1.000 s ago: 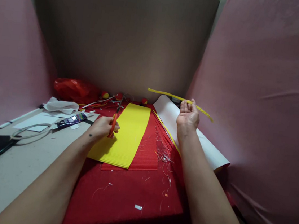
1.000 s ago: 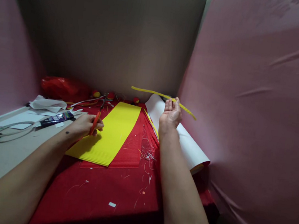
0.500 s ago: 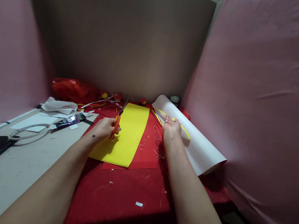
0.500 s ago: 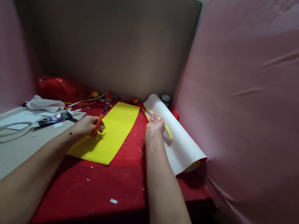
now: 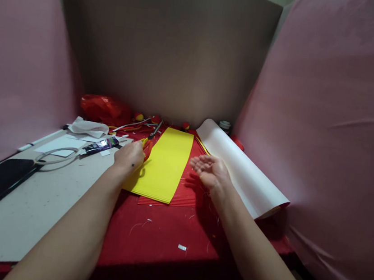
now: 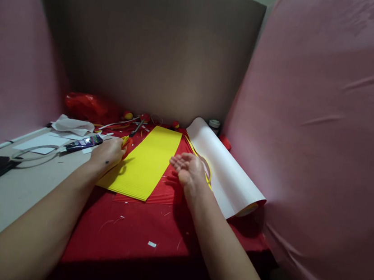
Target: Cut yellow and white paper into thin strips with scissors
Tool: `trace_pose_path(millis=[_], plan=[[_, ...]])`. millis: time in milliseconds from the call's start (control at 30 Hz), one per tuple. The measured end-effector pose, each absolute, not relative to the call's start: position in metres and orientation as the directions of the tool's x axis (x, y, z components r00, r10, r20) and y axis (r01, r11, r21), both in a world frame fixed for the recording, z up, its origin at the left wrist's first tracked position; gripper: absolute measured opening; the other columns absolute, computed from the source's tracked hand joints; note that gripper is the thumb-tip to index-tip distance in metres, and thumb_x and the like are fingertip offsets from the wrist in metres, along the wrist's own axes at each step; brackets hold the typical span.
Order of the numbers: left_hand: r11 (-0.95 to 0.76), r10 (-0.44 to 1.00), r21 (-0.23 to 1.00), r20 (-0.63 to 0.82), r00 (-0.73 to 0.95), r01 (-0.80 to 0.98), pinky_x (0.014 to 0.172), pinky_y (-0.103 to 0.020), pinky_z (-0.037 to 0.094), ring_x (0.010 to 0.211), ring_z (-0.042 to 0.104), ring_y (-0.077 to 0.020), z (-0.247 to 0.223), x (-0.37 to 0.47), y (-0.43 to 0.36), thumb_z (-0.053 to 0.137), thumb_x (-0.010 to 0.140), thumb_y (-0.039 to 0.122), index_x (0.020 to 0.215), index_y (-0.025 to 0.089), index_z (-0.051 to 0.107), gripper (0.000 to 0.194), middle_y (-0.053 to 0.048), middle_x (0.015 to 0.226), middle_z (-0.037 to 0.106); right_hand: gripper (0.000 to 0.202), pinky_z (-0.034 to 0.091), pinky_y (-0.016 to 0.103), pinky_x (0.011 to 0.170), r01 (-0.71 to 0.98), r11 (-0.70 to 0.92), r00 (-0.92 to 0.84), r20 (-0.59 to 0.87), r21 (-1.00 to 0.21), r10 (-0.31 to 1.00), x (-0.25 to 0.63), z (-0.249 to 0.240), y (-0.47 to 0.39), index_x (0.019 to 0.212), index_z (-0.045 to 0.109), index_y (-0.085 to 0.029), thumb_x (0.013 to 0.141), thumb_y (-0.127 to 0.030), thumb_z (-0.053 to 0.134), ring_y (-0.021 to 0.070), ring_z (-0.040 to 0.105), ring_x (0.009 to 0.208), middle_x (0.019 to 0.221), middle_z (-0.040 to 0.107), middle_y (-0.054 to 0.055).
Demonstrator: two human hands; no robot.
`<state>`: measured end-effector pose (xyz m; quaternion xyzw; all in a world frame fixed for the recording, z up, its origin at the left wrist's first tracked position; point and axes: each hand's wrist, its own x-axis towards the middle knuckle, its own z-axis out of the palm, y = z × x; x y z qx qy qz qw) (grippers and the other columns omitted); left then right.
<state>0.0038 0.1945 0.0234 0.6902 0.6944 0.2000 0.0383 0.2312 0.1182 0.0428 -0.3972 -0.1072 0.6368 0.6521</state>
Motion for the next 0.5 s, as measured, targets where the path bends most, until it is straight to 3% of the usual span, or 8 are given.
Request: trace_pose_path(millis=[67, 167, 400, 500], plan=[[-0.024, 0.988, 0.25, 0.155, -0.016, 0.968, 0.052, -0.026, 0.034, 0.081, 0.059, -0.0288, 0.024, 0.002, 0.192, 0.052, 0.067, 0.024, 0.076, 0.018, 0.055, 0.011, -0.016, 0.088, 0.063, 0.01, 0.056, 0.033, 0.057, -0.681, -0.308, 0.107, -0.506, -0.665, 0.856, 0.218, 0.036, 0.103, 0.079, 0.045, -0.015, 0.071, -0.008, 0.043, 0.0186, 0.059, 0.069, 0.074, 0.05, 0.008], [-0.05, 0.997, 0.24, 0.074, 0.033, 0.969, 0.052, -0.028, 0.034, 0.083, 0.059, -0.0317, 0.021, 0.003, 0.191, 0.05, 0.067, 0.024, 0.074, 0.017, 0.054, 0.01, -0.018, 0.091, 0.063, 0.013, 0.055, 0.03, 0.054, -0.632, -0.453, 0.02, -0.598, -0.629, 0.801, 0.207, 0.032, 0.082, 0.086, 0.043, -0.012, 0.074, -0.012, 0.042, 0.0208, 0.059, 0.078, 0.086, 0.05, 0.015], [-0.029, 0.996, 0.337, 0.085, 0.0, 0.941, 0.05, -0.028, 0.032, 0.07, 0.059, -0.0302, 0.012, 0.002, 0.197, 0.057, 0.053, 0.017, 0.051, 0.017, 0.045, 0.012, -0.013, 0.065, 0.059, 0.015, 0.054, 0.027, 0.05, -0.623, -0.546, -0.072, -0.653, -0.56, 0.754, 0.198, 0.035, 0.063, 0.091, 0.04, -0.009, 0.076, -0.013, 0.04, 0.0213, 0.06, 0.076, 0.087, 0.048, 0.016], [0.022, 0.998, 0.593, 0.03, -0.049, 0.805, 0.047, -0.025, 0.029, 0.065, 0.057, -0.0262, 0.006, -0.004, 0.203, 0.059, 0.046, 0.01, 0.043, 0.018, 0.04, 0.02, -0.007, 0.05, 0.05, 0.014, 0.053, 0.023, 0.051, -0.668, -0.539, -0.097, -0.658, -0.513, 0.747, 0.199, 0.033, 0.064, 0.09, 0.04, -0.008, 0.076, -0.009, 0.039, 0.0168, 0.059, 0.07, 0.085, 0.05, 0.016]])
